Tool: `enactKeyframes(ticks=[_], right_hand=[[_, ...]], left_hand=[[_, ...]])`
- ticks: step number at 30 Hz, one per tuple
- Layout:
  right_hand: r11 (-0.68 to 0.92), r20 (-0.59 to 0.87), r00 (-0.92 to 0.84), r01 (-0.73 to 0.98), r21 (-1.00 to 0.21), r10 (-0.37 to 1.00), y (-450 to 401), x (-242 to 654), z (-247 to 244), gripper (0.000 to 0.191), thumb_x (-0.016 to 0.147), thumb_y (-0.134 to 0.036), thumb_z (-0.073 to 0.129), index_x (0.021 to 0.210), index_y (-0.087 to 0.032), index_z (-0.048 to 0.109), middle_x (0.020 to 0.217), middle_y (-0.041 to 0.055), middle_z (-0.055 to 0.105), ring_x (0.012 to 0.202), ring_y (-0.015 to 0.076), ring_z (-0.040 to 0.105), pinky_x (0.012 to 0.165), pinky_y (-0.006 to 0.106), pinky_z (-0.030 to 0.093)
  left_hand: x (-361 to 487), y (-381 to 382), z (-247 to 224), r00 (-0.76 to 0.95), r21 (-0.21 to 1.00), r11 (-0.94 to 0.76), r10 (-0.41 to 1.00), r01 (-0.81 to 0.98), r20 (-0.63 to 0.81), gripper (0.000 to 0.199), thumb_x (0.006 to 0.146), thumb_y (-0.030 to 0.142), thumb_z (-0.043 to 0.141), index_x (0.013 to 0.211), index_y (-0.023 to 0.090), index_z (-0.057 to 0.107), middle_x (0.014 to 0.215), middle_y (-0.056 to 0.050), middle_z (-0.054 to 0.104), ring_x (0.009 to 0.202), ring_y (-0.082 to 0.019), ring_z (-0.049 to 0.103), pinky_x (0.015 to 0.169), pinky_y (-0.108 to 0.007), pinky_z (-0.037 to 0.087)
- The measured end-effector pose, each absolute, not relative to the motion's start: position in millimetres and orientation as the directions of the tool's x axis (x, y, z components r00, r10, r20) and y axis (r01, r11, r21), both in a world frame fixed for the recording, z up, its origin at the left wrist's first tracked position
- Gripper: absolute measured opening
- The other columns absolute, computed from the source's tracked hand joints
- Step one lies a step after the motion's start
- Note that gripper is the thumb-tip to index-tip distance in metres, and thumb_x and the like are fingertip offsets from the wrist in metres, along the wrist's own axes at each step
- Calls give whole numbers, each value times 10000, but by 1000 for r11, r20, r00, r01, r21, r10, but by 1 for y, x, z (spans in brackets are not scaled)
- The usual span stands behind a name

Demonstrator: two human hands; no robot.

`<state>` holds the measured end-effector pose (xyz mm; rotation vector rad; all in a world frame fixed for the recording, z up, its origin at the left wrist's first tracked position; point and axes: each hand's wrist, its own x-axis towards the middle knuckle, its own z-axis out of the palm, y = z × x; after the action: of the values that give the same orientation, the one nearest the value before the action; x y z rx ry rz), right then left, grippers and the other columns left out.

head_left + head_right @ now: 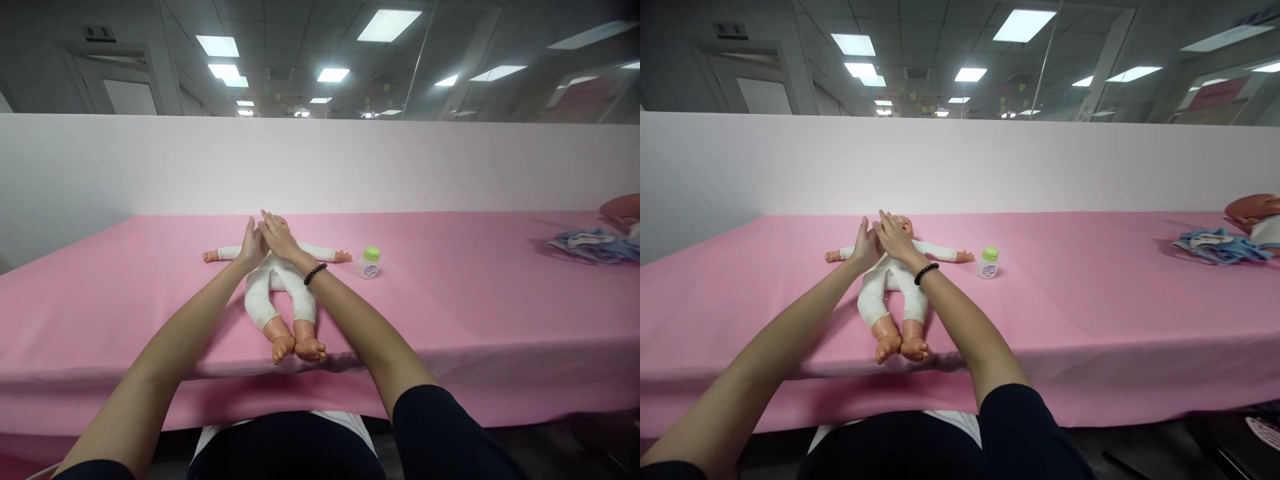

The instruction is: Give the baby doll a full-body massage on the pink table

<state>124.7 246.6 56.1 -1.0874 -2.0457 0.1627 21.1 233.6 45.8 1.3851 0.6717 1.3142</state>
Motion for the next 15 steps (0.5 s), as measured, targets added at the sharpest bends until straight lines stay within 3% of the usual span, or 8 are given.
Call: enactKeyframes(ticks=[3,5,7,10,12,15], right_hand=[[590,616,-219,634,-499,757,245,146,46,536,1120,-390,241,1362,-140,649,1332,130,702,1245,227,641,1079,333,454],[577,588,-232,642,-505,774,243,158,33,528,1113,-361,264,1238,-122,718,1155,134,765,1061,239,705,970,338,506],[594,557,-292,630,-500,778,242,165,20,474,1098,-338,336,1176,-130,755,1090,116,785,991,231,720,926,323,521],[639,523,-386,592,-491,760,245,170,5,427,1083,-299,375,1268,-172,739,1275,85,747,1163,209,687,1029,313,496],[650,492,-431,580,-491,756,250,172,-1,448,1071,-273,377,1408,-187,660,1457,73,645,1351,186,587,1158,318,416],[629,405,-480,599,-496,778,259,174,-9,531,1067,-294,368,1561,-151,499,1626,90,460,1522,173,403,1283,347,250]], left_hand=[[-1,236,38,252,874,-486,844,-17,474,549,1024,526,401,1199,144,753,1279,-134,733,1350,-318,589,1189,-415,406],[-8,239,30,237,819,-527,845,225,479,502,990,520,459,985,151,799,1102,-134,782,1200,-332,670,1139,-432,440],[-11,242,22,216,778,-507,862,370,459,436,942,499,534,761,178,769,924,-132,782,1113,-362,684,1129,-473,430],[-11,242,15,238,775,-492,871,397,431,284,876,415,617,723,209,739,914,-131,770,1178,-401,637,1197,-519,339],[-10,241,11,279,784,-490,870,382,407,200,844,367,645,868,215,772,1068,-137,770,1265,-401,597,1241,-514,283],[-7,240,6,353,817,-479,861,322,366,302,833,336,655,1081,205,766,1362,-151,683,1447,-361,477,1291,-454,221]])
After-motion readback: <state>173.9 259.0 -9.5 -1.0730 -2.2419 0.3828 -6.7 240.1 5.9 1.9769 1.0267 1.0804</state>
